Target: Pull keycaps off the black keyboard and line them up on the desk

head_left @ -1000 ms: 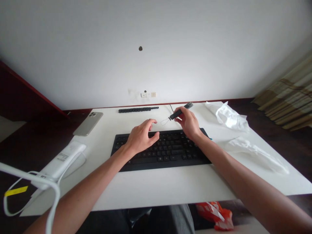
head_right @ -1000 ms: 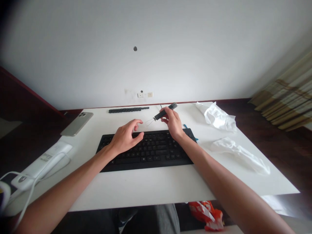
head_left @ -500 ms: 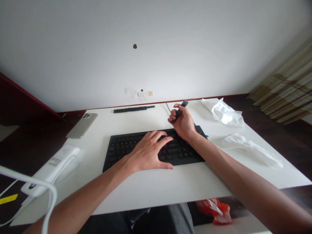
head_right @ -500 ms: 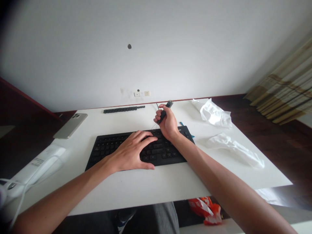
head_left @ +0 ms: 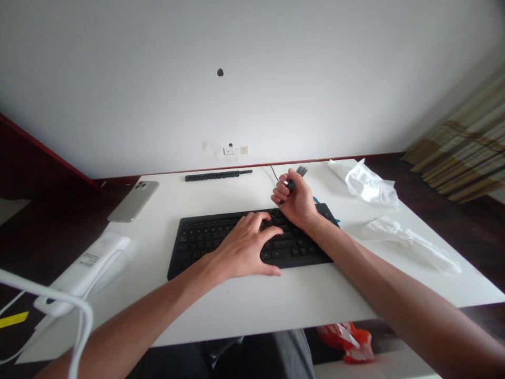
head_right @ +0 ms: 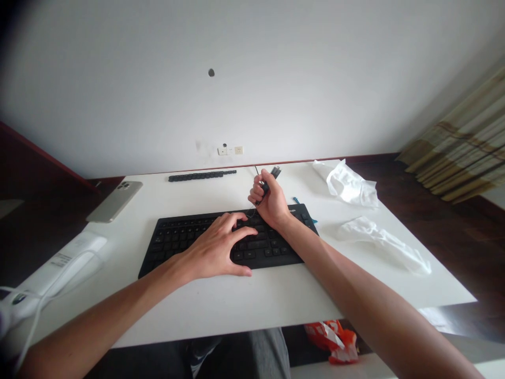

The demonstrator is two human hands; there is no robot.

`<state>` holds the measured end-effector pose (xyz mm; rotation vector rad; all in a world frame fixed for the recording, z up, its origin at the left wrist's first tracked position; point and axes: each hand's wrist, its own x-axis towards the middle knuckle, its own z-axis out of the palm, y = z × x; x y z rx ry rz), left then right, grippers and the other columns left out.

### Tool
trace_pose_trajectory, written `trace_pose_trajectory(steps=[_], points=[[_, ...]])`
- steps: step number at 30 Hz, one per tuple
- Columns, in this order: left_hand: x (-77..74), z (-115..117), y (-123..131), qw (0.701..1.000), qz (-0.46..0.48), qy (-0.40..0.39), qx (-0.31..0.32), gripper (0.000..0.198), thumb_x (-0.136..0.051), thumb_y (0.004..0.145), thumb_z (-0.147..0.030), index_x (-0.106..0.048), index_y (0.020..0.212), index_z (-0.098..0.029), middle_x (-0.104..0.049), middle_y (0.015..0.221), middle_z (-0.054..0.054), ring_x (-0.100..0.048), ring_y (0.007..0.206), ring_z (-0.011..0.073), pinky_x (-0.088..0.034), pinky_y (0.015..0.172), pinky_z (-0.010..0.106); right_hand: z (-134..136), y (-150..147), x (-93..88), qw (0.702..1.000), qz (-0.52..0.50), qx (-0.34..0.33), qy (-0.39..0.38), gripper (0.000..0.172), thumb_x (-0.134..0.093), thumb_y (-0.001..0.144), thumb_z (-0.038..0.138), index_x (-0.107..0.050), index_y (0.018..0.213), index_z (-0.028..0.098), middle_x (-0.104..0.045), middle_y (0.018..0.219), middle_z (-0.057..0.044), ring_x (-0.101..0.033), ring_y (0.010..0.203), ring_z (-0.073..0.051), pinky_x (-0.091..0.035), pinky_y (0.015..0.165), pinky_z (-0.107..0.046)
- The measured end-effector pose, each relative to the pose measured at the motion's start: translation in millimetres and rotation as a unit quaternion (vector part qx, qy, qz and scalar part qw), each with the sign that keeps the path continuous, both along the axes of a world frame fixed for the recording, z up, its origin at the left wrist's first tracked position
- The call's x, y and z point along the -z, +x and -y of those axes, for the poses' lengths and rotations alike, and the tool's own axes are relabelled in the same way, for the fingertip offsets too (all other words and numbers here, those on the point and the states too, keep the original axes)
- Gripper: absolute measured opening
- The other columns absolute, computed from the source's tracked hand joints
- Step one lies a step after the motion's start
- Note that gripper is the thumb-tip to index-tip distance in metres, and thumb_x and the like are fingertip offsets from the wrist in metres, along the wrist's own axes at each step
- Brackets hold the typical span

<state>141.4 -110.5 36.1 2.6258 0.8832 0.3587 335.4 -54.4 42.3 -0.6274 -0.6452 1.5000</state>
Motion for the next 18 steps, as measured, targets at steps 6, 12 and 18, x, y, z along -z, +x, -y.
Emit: trace_pose_trajectory(steps=[6,12,18], points=[[-0.8,0.2,1.3,1.0,0.007,-0.012,-0.003,0.073,-0.094,0.066,-0.057,-0.068,0.129,-0.029,-0.047,0.144,0.013,-0.053,0.126,0.0355,-0.049,0.11,0.053,-0.5,-6.3,3.1,1.0,0.017,-0.01,-0.007,0.041,-0.076,0.089,0.042,-0.049,0.066,0.021,-0.03,0.059,0.007,-0.025,0.053,-0.01,-0.036,0.054,-0.024],[0.0,1.7,1.5,1.0,0.008,-0.005,-0.006,0.073,-0.094,0.066,-0.057,-0.068,0.128,-0.03,-0.048,0.143,0.012,-0.053,0.124,0.0353,-0.049,0.108,0.053,-1.5,-7.2,5.2,0.998,0.032,-0.044,-0.026,0.041,-0.077,0.087,0.037,-0.047,0.066,0.021,-0.031,0.058,0.007,-0.025,0.053,-0.009,-0.033,0.053,-0.024],[-2.7,1.3,1.1,0.999,-0.002,0.048,0.01,0.073,-0.09,0.069,-0.064,-0.068,0.128,-0.028,-0.054,0.14,0.012,-0.056,0.119,0.0337,-0.05,0.105,0.053,1.1,-8.6,4.9,0.995,0.07,-0.072,-0.016,0.04,-0.076,0.086,0.035,-0.043,0.068,0.021,-0.032,0.058,0.008,-0.026,0.052,-0.009,-0.03,0.052,-0.024]])
